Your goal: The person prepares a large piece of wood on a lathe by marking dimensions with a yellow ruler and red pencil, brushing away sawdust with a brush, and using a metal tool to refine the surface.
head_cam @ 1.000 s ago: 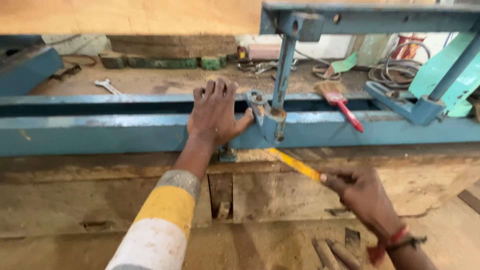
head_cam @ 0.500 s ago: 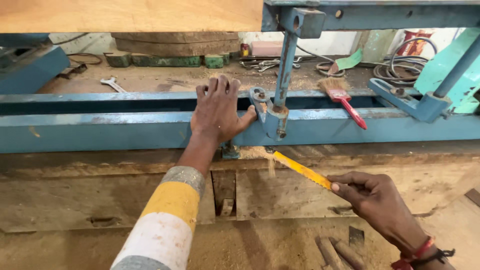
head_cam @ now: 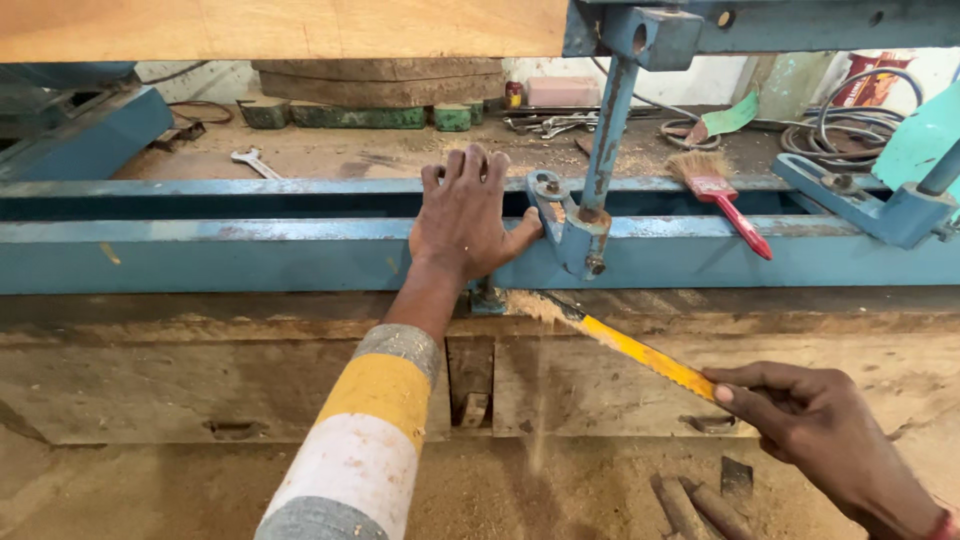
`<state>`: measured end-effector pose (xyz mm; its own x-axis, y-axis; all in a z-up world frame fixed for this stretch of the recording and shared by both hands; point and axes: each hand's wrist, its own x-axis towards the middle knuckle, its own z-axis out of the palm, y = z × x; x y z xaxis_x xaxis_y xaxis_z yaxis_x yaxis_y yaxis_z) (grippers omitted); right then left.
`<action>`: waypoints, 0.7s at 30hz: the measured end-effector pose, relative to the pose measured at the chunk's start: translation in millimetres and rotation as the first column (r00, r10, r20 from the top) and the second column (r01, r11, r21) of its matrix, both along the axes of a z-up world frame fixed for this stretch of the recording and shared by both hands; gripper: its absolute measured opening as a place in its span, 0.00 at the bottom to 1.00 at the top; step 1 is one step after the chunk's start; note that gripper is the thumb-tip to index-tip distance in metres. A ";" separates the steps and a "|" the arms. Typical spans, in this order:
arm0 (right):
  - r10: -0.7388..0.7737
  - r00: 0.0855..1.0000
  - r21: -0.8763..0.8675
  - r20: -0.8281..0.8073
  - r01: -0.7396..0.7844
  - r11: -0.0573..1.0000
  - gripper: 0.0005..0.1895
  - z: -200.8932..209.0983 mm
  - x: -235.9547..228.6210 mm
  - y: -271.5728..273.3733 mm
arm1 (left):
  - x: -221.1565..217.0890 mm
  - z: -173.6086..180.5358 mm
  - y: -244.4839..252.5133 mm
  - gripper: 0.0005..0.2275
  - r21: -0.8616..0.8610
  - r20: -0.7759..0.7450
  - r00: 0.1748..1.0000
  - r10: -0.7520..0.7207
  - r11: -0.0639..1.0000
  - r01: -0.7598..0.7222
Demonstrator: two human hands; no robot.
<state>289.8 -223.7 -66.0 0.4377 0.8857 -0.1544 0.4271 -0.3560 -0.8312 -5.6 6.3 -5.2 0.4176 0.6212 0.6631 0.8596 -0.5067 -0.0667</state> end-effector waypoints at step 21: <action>0.117 0.763 0.145 0.636 -0.267 0.953 0.11 -87.6 71.1 -55.0 | -0.6 -2.2 -0.2 0.39 -0.037 -0.067 0.997 0.044 0.998 -0.046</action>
